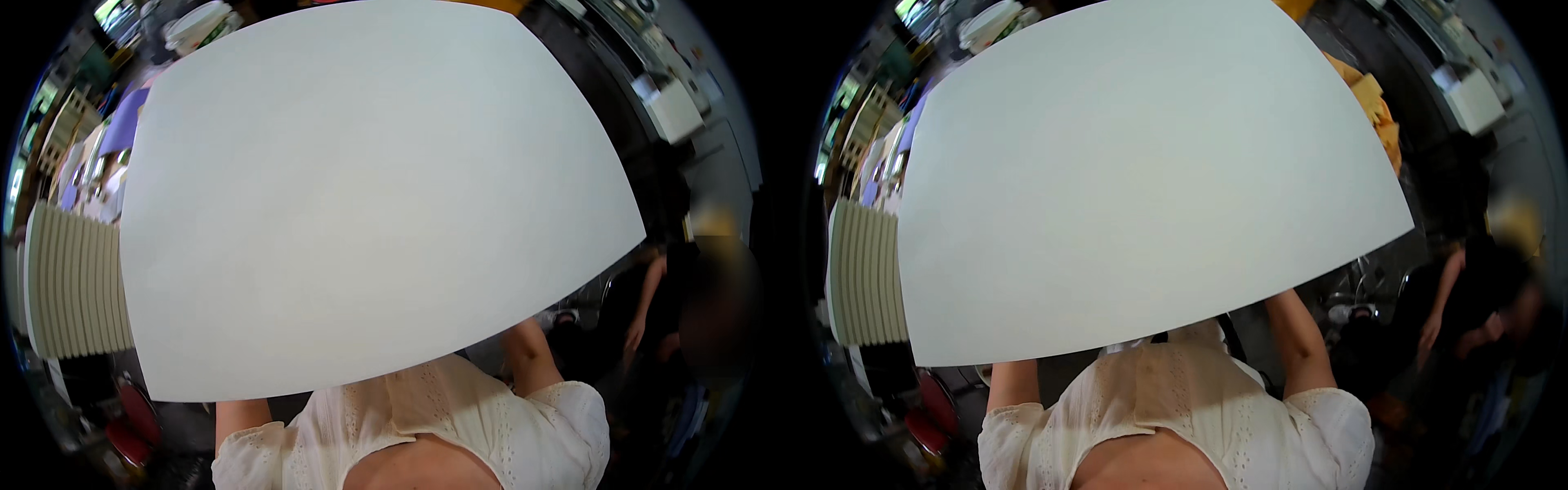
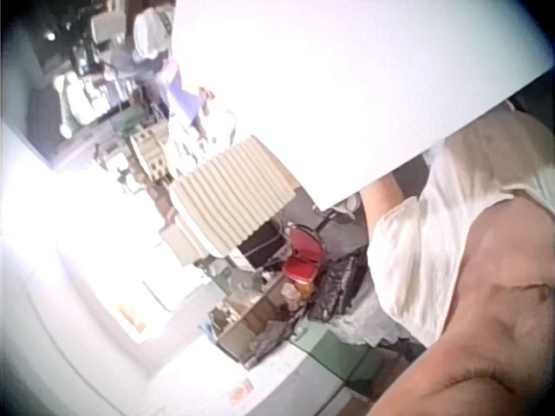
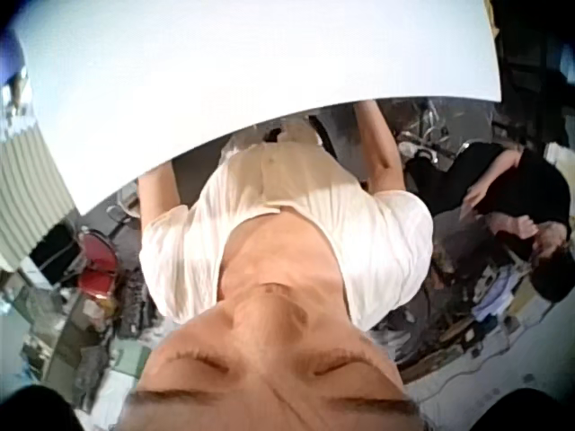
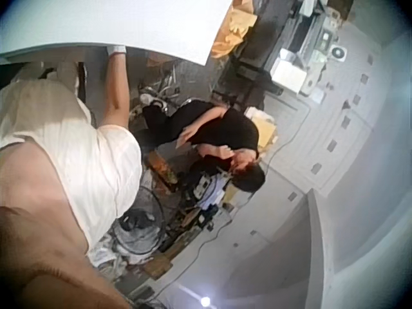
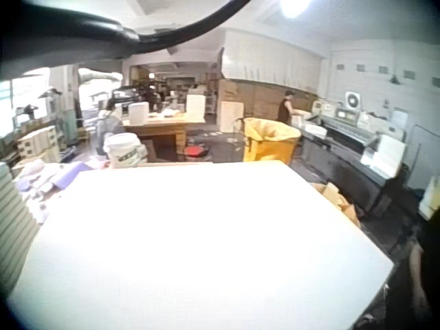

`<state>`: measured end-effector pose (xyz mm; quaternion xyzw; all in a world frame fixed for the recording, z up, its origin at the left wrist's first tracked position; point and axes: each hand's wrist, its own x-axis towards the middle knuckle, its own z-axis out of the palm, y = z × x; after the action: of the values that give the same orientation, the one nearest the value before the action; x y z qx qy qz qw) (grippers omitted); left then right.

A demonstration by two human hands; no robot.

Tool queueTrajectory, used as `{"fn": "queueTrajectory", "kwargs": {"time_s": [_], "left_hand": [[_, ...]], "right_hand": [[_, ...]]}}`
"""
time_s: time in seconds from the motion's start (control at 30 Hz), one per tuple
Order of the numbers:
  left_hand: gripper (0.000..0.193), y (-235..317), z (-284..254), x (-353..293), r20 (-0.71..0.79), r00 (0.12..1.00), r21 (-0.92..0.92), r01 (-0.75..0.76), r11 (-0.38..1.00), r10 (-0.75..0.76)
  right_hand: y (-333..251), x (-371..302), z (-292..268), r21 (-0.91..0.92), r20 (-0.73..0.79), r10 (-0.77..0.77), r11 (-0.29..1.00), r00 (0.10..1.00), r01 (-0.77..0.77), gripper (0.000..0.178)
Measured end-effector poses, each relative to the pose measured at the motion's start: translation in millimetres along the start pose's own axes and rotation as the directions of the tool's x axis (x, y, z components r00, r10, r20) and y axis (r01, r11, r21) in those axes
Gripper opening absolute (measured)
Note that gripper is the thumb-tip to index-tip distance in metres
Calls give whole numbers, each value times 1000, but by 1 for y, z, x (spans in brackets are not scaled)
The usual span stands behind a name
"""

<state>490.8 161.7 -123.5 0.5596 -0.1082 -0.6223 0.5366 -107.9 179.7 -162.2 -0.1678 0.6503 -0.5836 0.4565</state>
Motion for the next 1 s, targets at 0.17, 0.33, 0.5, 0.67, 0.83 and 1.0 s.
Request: {"fn": "queueTrajectory", "kwargs": {"time_s": [0.17,0.33,0.5,0.67,0.83,1.0], "left_hand": [[42,9,-32,24,16,999,14,43,999,-43],[44,21,-40,55,105,990,63,84,994,-91],[46,34,-52,76,162,981,92,93,991,-107],[47,45,-47,95,231,967,108,89,990,-112],[49,65,-17,119,341,937,132,29,991,-73],[51,113,37,125,464,882,121,-152,981,80]], "right_hand": [[-2,-12,16,36,-54,37,999,998,-35,31],[-5,-25,30,37,-87,45,998,995,-42,31],[-13,-22,54,3,-55,65,998,996,-65,31],[-29,-20,64,-38,-34,67,997,997,-69,32],[-25,-24,63,-64,-1,100,993,995,-99,32],[-30,-24,62,-84,81,122,990,989,-115,32]]}}
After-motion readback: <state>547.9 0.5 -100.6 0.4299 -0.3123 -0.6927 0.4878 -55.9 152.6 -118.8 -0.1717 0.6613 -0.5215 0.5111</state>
